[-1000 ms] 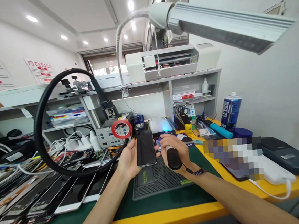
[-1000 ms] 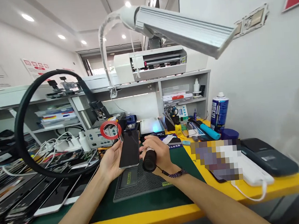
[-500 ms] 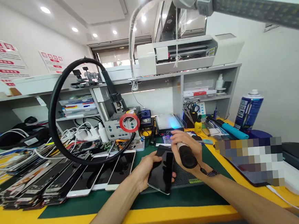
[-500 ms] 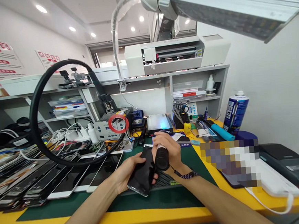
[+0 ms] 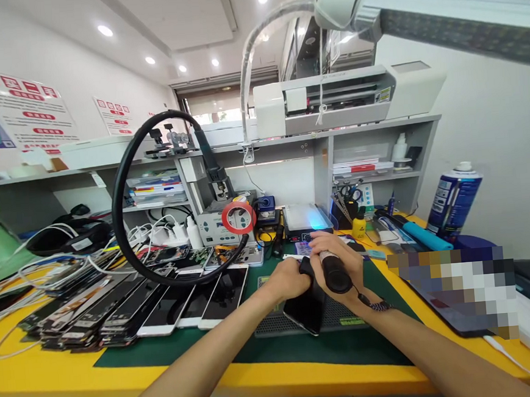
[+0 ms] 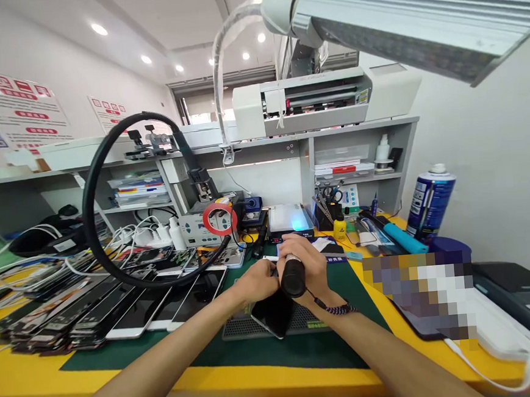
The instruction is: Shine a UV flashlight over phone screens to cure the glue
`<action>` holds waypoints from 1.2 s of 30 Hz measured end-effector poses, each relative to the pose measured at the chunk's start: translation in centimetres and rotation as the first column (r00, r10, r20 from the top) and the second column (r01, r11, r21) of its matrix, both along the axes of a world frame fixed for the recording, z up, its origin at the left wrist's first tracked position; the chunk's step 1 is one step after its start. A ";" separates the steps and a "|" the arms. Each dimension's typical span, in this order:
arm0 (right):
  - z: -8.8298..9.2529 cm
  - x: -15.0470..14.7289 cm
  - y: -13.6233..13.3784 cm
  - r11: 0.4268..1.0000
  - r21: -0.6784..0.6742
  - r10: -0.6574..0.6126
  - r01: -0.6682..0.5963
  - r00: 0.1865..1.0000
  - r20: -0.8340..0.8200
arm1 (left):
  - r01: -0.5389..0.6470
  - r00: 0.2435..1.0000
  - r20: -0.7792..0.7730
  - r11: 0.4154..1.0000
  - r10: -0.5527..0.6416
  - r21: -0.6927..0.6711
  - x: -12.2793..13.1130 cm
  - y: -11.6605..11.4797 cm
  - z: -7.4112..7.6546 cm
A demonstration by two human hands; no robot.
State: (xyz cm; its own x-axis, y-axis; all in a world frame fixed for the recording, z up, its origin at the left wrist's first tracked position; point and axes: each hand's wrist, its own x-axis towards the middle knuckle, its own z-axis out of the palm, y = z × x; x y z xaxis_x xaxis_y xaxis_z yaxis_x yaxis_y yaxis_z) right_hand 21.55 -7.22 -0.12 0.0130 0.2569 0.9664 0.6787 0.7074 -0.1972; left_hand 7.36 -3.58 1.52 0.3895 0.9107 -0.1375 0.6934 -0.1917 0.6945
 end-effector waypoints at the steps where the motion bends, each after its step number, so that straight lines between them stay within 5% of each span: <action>1: -0.2 0.1 0.1 1.000 -0.001 -0.003 0.003 1.000 0.000 | 0.004 0.997 -0.074 0.999 -0.002 0.034 -0.1 0.5 0.4; 7: -1.8 0.2 0.7 0.998 -0.062 -0.029 0.027 0.999 -0.025 | -0.097 0.926 -0.328 0.959 0.185 0.266 0.5 7.1 3.8; 13: -2.5 0.6 1.2 0.996 -0.072 -0.062 0.060 0.998 -0.033 | -0.101 0.899 -0.404 0.977 0.171 0.189 2.6 11.7 2.8; 18: -3.1 0.9 1.8 0.998 -0.046 -0.046 0.045 0.999 -0.021 | -0.140 0.918 -0.360 0.985 0.165 0.097 1.3 12.9 2.0; 24: -2.7 0.7 1.5 1.000 -0.025 0.010 -0.010 1.000 -0.007 | -0.156 0.967 -0.166 0.967 0.191 0.203 -0.7 12.9 1.5; 31: -0.7 0.4 0.7 0.998 0.046 0.043 -0.042 0.998 -0.034 | -0.157 0.982 -0.065 0.959 0.177 0.235 -0.1 12.4 0.0; 36: -0.2 0.1 0.4 0.996 0.039 0.082 -0.080 0.995 -0.057 | -0.162 0.977 -0.085 0.944 0.193 0.287 0.3 11.6 0.6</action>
